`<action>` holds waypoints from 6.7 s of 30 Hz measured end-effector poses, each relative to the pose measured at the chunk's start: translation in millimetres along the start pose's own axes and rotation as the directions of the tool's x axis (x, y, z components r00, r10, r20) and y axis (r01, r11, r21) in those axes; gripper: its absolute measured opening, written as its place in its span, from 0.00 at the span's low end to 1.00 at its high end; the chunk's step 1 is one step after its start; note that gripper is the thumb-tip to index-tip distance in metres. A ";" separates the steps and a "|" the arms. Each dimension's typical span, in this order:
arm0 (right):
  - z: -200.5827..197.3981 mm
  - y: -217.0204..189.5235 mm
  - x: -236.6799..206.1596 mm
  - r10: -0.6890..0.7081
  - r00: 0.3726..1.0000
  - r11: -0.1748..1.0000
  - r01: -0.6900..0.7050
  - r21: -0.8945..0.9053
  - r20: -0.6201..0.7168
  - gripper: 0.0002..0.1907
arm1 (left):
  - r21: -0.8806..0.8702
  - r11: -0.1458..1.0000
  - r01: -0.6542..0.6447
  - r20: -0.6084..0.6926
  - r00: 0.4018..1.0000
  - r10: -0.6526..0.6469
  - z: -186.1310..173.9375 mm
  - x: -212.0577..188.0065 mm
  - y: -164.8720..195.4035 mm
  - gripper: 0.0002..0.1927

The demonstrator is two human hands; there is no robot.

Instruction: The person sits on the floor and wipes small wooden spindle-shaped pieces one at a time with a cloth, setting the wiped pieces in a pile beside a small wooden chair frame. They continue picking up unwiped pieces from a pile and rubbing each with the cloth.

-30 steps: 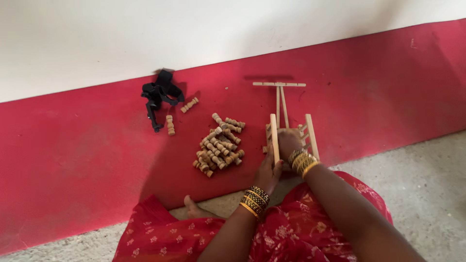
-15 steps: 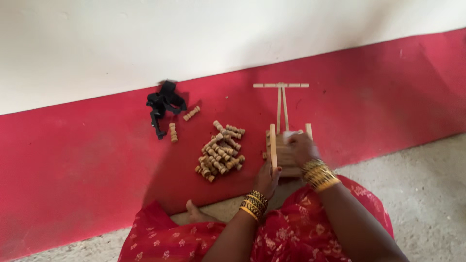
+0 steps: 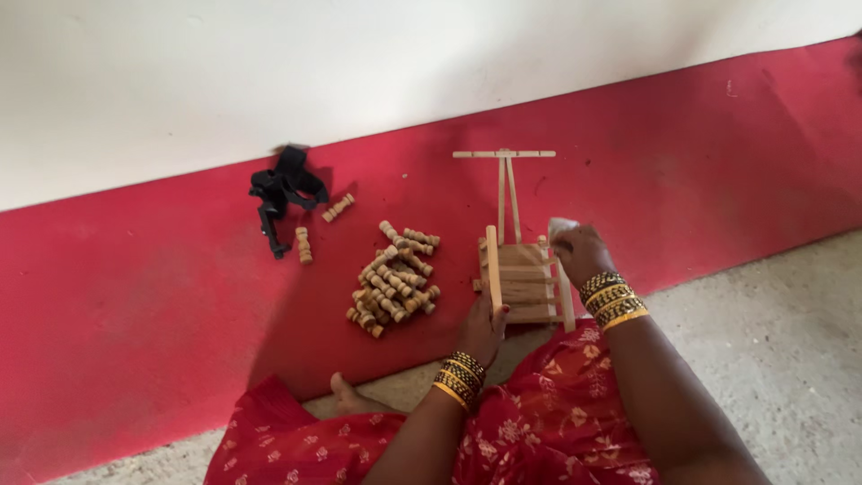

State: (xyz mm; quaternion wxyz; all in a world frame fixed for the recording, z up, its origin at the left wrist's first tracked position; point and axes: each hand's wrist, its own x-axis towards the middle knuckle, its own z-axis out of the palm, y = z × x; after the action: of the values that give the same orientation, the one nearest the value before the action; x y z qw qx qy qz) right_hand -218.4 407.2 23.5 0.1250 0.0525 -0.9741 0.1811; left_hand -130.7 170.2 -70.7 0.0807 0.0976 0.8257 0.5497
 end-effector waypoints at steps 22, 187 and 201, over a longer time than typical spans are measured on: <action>-50.8 -46.7 -70.9 0.313 0.847 0.745 -0.499 0.442 0.430 0.07 | 0.067 0.966 0.249 -0.049 0.968 -0.246 14.2 16.5 21.1 0.40; 108.8 -126.9 -61.3 0.351 0.778 -0.031 -0.546 0.837 0.521 0.17 | -0.856 0.508 0.092 -0.250 0.787 -0.564 -240.1 7.6 0.0 0.15; 92.1 -180.3 -115.4 -0.072 0.978 0.525 -0.131 0.841 0.197 0.12 | -0.782 0.516 0.348 -0.042 0.798 -0.602 -92.0 -44.0 -39.4 0.21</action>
State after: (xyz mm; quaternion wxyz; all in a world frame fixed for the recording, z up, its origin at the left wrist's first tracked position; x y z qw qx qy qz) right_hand -101.4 212.6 -28.8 -0.0217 0.1088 -0.7701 0.6282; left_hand -113.1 62.3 -70.8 0.1325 -0.2638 0.5236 0.7992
